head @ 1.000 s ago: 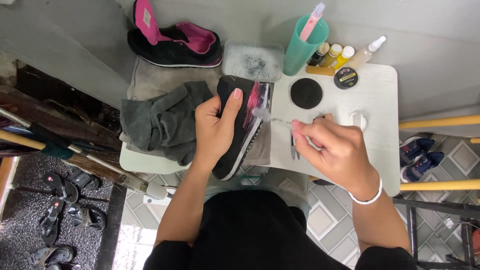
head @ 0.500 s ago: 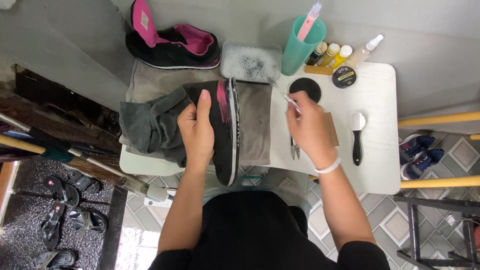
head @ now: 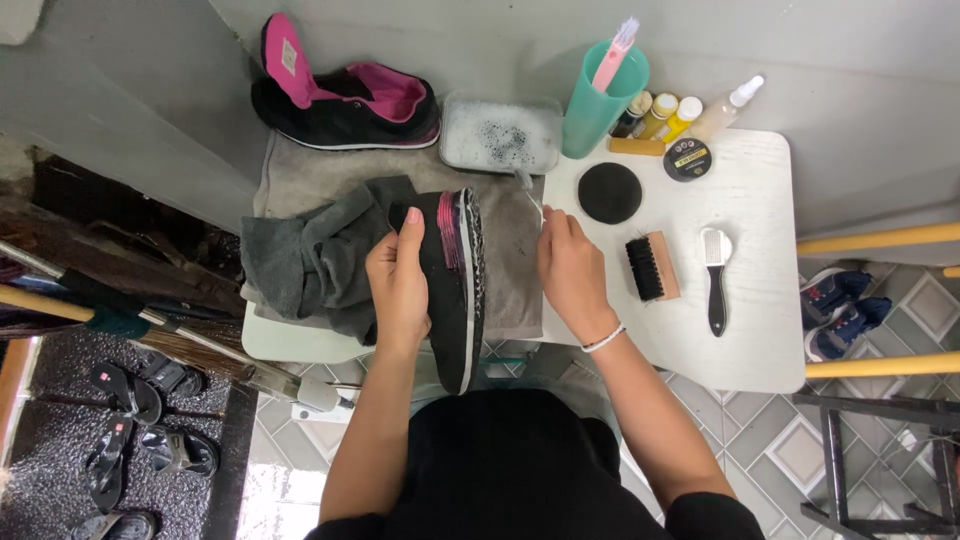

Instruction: Detailing the sole of a sneaker by applying a white substance with a small brush

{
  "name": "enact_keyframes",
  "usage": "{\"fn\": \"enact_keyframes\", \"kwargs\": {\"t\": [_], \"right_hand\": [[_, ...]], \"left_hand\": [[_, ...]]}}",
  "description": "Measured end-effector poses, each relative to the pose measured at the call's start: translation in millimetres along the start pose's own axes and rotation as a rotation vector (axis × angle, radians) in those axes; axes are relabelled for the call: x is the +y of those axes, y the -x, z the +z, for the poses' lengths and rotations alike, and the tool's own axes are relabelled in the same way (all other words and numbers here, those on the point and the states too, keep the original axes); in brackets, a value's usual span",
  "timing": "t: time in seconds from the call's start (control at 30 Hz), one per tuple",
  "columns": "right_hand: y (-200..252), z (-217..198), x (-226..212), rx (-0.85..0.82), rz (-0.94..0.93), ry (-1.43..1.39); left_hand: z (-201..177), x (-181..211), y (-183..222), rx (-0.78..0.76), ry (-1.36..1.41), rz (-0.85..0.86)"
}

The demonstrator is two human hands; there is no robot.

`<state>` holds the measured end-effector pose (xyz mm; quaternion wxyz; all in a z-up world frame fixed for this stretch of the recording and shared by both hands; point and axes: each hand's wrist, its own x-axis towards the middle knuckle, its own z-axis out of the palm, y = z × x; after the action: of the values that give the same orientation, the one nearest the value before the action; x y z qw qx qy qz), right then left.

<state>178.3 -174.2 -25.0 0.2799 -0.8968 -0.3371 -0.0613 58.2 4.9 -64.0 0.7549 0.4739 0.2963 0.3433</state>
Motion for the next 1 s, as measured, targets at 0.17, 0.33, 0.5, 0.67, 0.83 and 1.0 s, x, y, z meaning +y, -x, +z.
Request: {"fn": "enact_keyframes", "kwargs": {"t": [0.17, 0.33, 0.5, 0.67, 0.83, 1.0], "right_hand": [[-15, 4, -7, -0.003, -0.023, -0.044], [-4, 1, -7, -0.096, 0.007, -0.027], [-6, 2, -4, -0.005, 0.036, -0.105], [-17, 3, -8, -0.008, 0.013, -0.146], [0, 3, -4, -0.091, 0.025, -0.138], [10, -25, -6, 0.042, 0.011, -0.555]], "left_hand": [[3, -5, -4, 0.010, 0.023, -0.020], [8, 9, -1, 0.032, 0.029, -0.015], [13, 21, 0, 0.033, 0.008, 0.023], [15, 15, 1, 0.027, 0.030, 0.011], [8, 24, 9, 0.057, 0.035, 0.027], [6, 25, 11, 0.004, -0.028, 0.048]]}}
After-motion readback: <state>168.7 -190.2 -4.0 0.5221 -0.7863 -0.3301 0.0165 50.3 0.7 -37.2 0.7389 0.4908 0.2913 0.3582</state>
